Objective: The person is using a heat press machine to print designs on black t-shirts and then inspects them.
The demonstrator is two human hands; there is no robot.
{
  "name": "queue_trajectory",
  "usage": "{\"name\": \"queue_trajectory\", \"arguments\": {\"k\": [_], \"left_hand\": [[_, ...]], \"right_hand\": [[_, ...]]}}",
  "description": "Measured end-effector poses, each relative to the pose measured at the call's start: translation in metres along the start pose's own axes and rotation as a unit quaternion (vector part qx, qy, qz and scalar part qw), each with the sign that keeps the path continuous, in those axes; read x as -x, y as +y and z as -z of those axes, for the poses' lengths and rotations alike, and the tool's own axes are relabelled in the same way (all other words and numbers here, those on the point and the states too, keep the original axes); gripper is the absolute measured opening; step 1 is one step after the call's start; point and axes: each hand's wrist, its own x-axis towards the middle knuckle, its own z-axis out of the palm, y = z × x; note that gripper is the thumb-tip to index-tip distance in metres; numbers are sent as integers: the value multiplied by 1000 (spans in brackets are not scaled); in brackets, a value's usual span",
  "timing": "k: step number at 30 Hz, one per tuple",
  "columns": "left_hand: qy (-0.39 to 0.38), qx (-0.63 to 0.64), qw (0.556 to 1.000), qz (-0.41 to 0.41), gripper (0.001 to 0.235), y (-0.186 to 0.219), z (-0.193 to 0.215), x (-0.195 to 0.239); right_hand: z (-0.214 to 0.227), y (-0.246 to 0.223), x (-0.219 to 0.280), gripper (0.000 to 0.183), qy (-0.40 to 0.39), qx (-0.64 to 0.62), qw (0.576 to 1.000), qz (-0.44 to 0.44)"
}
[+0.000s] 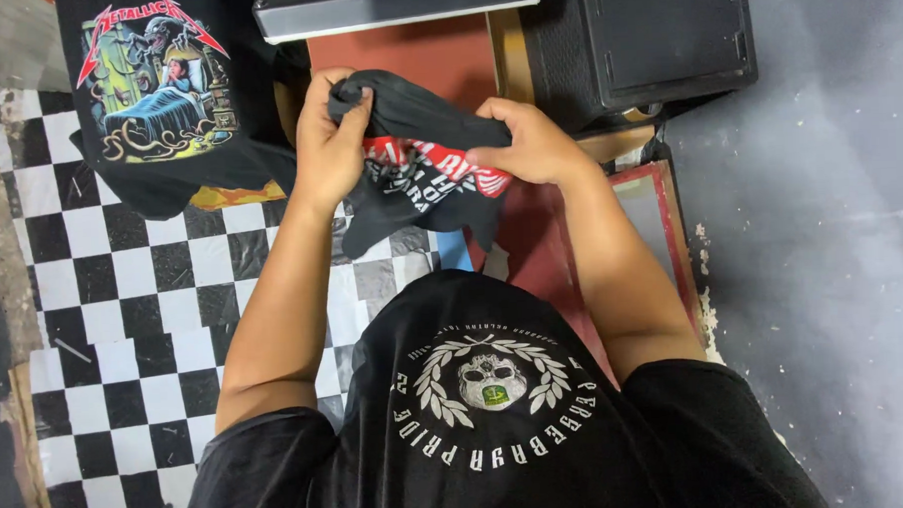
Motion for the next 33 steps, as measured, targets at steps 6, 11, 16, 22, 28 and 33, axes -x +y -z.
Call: {"name": "queue_trajectory", "arguments": {"k": [6,11,16,22,28,33], "left_hand": [[26,-59,998,-11,13,15,7,1],[39,-167,985,19,21,5,25,4],[14,-113,993,-11,24,-30,42,1],[-51,-260,964,-37,32,-23,66,-5],[-59,-319,939,-117,13,-32,70,-13],[-10,-253,967,-22,15,-42,64,-22]], "right_hand": [[14,11,7,22,35,237,971,5],[20,24,6,28,112,54,992,-10],[26,1,12,36,148,29,988,23],[37,-1,17,41,181,96,978,33],[48,27,20,40,294,298,908,37],[52,44,18,33,255,158,952,66]]}}
